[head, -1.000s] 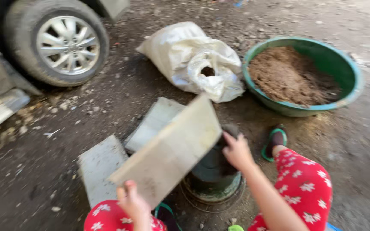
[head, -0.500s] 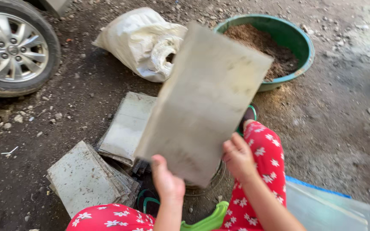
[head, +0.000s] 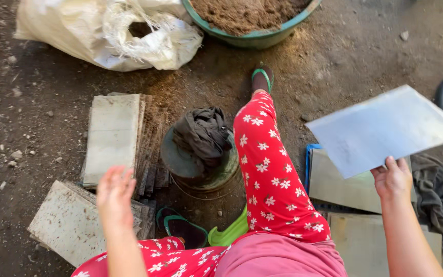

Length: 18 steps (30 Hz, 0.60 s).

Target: The person sits on the ground and wipes rectangular tiles with a dark cloth. They handle the tiles one at a time, wiping each surface and placing them into a separate stack. The person occasionally reaches for a cloth resting on a nearby metal container.

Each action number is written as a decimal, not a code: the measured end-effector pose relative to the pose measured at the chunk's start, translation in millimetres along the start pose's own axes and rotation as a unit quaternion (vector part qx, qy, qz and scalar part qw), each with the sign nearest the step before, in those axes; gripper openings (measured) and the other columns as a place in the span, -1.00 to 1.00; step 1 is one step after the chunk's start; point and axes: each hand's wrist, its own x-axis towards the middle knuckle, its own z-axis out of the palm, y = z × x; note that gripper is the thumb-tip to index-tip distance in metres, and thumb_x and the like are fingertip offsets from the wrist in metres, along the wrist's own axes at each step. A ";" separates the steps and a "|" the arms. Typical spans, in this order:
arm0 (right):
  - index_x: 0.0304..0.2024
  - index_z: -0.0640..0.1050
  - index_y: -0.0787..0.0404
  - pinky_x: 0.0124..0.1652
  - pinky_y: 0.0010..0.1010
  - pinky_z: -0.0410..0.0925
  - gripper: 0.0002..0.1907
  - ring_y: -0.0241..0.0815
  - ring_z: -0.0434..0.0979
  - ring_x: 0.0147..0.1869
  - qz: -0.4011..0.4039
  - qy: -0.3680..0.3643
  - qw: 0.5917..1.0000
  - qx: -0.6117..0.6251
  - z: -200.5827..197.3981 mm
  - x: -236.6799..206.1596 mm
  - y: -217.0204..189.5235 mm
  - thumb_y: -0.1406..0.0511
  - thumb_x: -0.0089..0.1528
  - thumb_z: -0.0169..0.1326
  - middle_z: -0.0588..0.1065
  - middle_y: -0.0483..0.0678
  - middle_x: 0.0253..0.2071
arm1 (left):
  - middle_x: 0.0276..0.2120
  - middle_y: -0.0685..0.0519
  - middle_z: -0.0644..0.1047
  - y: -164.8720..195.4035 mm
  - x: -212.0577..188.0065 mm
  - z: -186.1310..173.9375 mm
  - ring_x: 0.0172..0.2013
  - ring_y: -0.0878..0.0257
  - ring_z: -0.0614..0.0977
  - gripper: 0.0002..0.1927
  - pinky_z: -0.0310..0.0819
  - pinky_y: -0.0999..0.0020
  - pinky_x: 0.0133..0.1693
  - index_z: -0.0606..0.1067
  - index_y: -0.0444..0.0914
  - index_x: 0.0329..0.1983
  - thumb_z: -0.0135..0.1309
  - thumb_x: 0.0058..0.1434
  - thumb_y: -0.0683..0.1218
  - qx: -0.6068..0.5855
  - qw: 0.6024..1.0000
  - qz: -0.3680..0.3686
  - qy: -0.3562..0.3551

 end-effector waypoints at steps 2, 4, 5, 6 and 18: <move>0.43 0.26 0.09 0.23 0.16 0.35 -0.54 0.09 0.45 0.33 0.002 0.053 0.999 0.003 -26.3 -10.5 23.8 0.39 0.47 -0.23 0.30 0.03 0.43 | 0.24 -0.10 0.46 -3.3 7.2 -39.1 0.22 0.04 0.55 -0.66 0.46 0.10 0.20 0.33 -0.26 0.27 -0.09 0.48 -0.07 0.000 0.999 0.015 0.032; 0.43 0.25 0.11 0.24 0.19 0.38 -0.55 0.12 0.48 0.34 0.006 0.103 0.994 0.048 -39.4 -28.8 46.3 0.38 0.48 -0.24 0.30 0.08 0.43 | 0.26 -0.11 0.45 -8.4 13.5 -65.5 0.23 0.03 0.55 -0.65 0.45 0.08 0.20 0.32 -0.26 0.29 -0.12 0.50 -0.07 -0.013 0.998 0.020 0.053; 0.42 0.25 0.13 0.24 0.18 0.36 -0.56 0.12 0.48 0.33 0.012 0.133 0.989 0.065 -42.0 -36.2 55.2 0.39 0.48 -0.22 0.31 0.08 0.40 | 0.27 -0.12 0.44 -12.6 16.5 -73.0 0.24 0.02 0.54 -0.65 0.44 0.07 0.20 0.31 -0.26 0.31 -0.13 0.51 -0.07 -0.020 0.997 0.023 0.065; 0.41 0.26 0.14 0.24 0.18 0.33 -0.57 0.12 0.47 0.33 0.019 0.161 0.983 0.080 -42.3 -42.1 63.3 0.40 0.49 -0.20 0.33 0.09 0.36 | 0.27 -0.12 0.44 -17.1 19.2 -77.5 0.23 0.01 0.54 -0.64 0.45 0.06 0.20 0.31 -0.26 0.32 -0.13 0.51 -0.08 -0.033 0.998 0.021 0.058; 0.24 0.38 0.18 0.21 0.06 0.39 -0.64 0.13 0.47 0.26 0.145 0.393 0.905 -0.076 17.6 -34.1 118.5 0.40 0.38 -0.05 0.42 0.08 0.21 | 0.28 -0.15 0.40 -30.3 39.0 -89.4 0.25 -0.04 0.52 -0.55 0.41 -0.06 0.21 0.29 -0.21 0.37 -0.06 0.44 -0.08 -0.167 0.983 -0.041 0.071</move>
